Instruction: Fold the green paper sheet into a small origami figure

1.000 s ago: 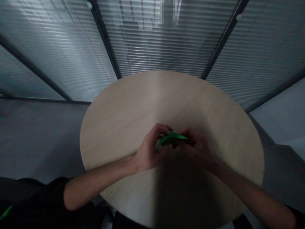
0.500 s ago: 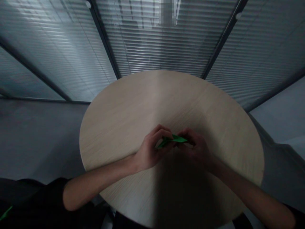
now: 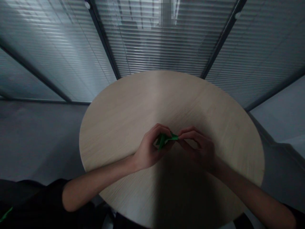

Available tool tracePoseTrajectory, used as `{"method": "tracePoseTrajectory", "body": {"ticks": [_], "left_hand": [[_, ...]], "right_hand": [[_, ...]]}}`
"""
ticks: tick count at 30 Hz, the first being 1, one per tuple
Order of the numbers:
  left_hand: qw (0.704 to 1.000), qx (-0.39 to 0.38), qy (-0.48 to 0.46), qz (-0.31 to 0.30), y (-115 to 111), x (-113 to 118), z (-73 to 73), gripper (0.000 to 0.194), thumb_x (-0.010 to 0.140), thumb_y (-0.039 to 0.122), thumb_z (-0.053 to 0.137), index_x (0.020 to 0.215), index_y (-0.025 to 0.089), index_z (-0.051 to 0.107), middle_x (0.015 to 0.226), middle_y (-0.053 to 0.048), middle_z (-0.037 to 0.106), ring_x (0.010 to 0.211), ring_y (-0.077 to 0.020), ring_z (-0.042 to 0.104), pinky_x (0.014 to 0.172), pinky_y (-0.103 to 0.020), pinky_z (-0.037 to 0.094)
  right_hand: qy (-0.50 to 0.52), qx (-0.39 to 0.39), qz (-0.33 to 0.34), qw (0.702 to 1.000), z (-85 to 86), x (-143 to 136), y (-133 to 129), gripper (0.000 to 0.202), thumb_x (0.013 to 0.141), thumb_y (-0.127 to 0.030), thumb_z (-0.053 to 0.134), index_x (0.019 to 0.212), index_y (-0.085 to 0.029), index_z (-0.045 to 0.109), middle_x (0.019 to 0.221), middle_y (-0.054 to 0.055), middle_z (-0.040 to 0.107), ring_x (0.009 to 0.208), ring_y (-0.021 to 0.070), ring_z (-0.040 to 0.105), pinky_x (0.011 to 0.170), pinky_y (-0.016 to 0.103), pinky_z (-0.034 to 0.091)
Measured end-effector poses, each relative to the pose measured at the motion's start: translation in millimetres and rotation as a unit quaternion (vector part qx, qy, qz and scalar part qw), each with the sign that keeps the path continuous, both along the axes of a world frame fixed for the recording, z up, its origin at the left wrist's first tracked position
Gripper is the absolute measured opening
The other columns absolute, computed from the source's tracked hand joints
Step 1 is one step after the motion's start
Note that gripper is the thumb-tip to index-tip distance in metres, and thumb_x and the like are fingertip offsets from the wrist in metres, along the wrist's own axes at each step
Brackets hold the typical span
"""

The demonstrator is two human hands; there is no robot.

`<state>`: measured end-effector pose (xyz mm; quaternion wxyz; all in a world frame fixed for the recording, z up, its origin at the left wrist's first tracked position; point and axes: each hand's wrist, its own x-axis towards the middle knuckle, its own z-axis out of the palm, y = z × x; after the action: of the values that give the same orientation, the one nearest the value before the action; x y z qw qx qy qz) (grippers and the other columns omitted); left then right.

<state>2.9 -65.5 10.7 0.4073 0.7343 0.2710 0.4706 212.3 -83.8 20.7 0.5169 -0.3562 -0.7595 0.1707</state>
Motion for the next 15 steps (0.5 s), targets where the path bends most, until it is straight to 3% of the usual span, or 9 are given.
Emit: {"method": "tracePoseTrajectory", "body": {"ticks": [5,15], "left_hand": [[0.998,-0.066,-0.017,-0.01,-1.6,1.7,0.7,0.011,0.095,0.023,0.072,0.101,0.019,0.064,0.099,-0.006,0.068,0.084,-0.0145,0.065,0.07,-0.026,0.052],[0.997,-0.048,-0.057,0.015,-0.2,2.1,1.0,0.012,0.091,0.016,0.076,0.097,0.018,0.065,0.099,-0.006,0.073,0.085,-0.0141,0.068,0.072,-0.024,0.055]], "right_hand": [[0.007,-0.012,-0.006,1.0,-0.2,-0.4,-1.3,0.014,0.094,-0.011,0.072,0.094,-0.026,0.07,0.093,0.001,0.074,0.082,0.0162,0.073,0.073,0.029,0.061],[0.001,-0.025,0.003,1.0,0.9,1.2,0.3,0.014,0.091,-0.01,0.072,0.094,-0.023,0.072,0.092,0.002,0.074,0.082,0.015,0.072,0.074,0.027,0.06]]}}
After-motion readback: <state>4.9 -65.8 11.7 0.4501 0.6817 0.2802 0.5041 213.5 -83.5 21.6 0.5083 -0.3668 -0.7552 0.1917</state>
